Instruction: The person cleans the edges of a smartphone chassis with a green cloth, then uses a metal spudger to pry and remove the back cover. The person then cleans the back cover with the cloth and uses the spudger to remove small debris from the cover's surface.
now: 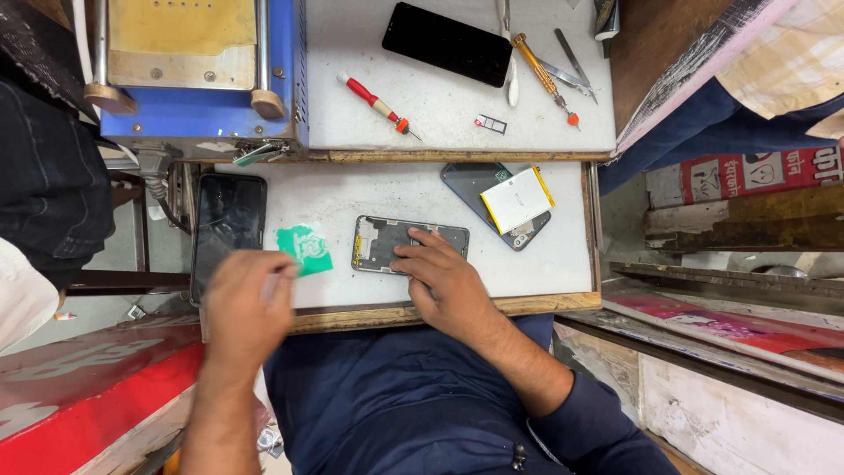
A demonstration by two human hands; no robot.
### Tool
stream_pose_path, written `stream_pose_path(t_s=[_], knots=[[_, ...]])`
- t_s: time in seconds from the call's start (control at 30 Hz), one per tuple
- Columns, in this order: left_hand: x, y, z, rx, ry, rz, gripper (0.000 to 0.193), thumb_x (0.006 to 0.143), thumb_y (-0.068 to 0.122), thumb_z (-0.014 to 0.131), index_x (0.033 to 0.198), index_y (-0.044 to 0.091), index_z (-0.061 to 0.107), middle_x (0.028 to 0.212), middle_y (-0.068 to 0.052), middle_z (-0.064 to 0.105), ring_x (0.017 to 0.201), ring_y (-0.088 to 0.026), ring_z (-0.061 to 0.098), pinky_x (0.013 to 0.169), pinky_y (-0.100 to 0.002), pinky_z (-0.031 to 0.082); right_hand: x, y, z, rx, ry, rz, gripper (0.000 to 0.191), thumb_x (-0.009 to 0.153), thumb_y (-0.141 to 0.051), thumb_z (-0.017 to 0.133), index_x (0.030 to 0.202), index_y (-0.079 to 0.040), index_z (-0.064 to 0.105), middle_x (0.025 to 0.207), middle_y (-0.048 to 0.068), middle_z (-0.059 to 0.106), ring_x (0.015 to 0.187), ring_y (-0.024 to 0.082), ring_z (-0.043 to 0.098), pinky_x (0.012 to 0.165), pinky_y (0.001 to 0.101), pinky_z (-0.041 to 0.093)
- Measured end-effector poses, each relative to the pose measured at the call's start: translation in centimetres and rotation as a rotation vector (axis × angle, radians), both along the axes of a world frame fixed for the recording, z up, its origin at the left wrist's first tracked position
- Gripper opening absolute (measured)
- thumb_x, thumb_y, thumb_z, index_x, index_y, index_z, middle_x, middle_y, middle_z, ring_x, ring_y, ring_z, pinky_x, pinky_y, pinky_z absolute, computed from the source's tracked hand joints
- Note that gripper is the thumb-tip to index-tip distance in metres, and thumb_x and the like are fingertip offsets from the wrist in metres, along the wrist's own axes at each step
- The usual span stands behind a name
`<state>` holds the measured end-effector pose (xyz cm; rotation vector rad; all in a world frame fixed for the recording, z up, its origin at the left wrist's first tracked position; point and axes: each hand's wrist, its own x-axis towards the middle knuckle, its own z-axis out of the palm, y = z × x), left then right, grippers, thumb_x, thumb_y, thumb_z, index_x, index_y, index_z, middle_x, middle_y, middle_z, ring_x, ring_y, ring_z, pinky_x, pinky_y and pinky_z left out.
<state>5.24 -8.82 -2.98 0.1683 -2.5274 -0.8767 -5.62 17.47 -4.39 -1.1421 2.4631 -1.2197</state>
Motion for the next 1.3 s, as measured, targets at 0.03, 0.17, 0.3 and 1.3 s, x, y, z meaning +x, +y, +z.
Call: stream_pose_path(t_s=[0.03,0.17,0.3,1.3], knots=[[1.1,-1.1,0.1,-0.07,-0.009,0.098,0.011,0.093,0.007,0.076,0.101,0.008,0.068,0.1,-0.01,0.069,0.093,-0.031,0.067,0.084,-0.042,0.054,0.0,0.2,-0.2,-0.051,-0.025,-0.002,0.032,0.084,0.007,0.059,0.11,-0.006,0.074,0.126,0.011,0.072,0.138,0.034,0.057,0.123,0.0527,0.036],[5.2,-5.8,0.3,-0.296,-0.132,0.401,0.006,0.102,0.01,0.077,0.102,0.009,0.071,0.102,-0.006,0.071,0.094,-0.026,0.066,0.085,-0.037,0.054,-0.3,2.2,-0.9,-0.331,-0.174,-0.09,0.031,0.089,0.013,0.056,0.108,-0.003,0.075,0.125,0.012,0.074,0.136,0.034,0.063,0.125,0.0484,0.04],[7.5,-8.1,-0.2,-0.506,-0.195,0.526,0.008,0.093,0.006,0.07,0.098,0.011,0.069,0.106,-0.003,0.073,0.098,-0.024,0.069,0.089,-0.033,0.055,-1.0,4.7,-1.4,-0.439,-0.257,-0.258,0.027,0.095,0.012,0.052,0.107,-0.002,0.072,0.123,0.014,0.073,0.128,0.027,0.066,0.11,0.0371,0.052],[-5.3,8.9,-2.1,-0.103,0.106,-0.011,0.083,0.071,0.034,0.094,0.138,0.009,0.052,0.127,-0.018,0.057,0.105,-0.037,0.06,0.087,-0.046,0.053,-2.1,2.1,-0.5,-0.398,-0.804,-0.347,0.061,0.099,-0.004,0.059,0.157,-0.006,0.039,0.117,0.011,0.072,0.092,0.01,0.068,0.07,0.0219,0.054]])
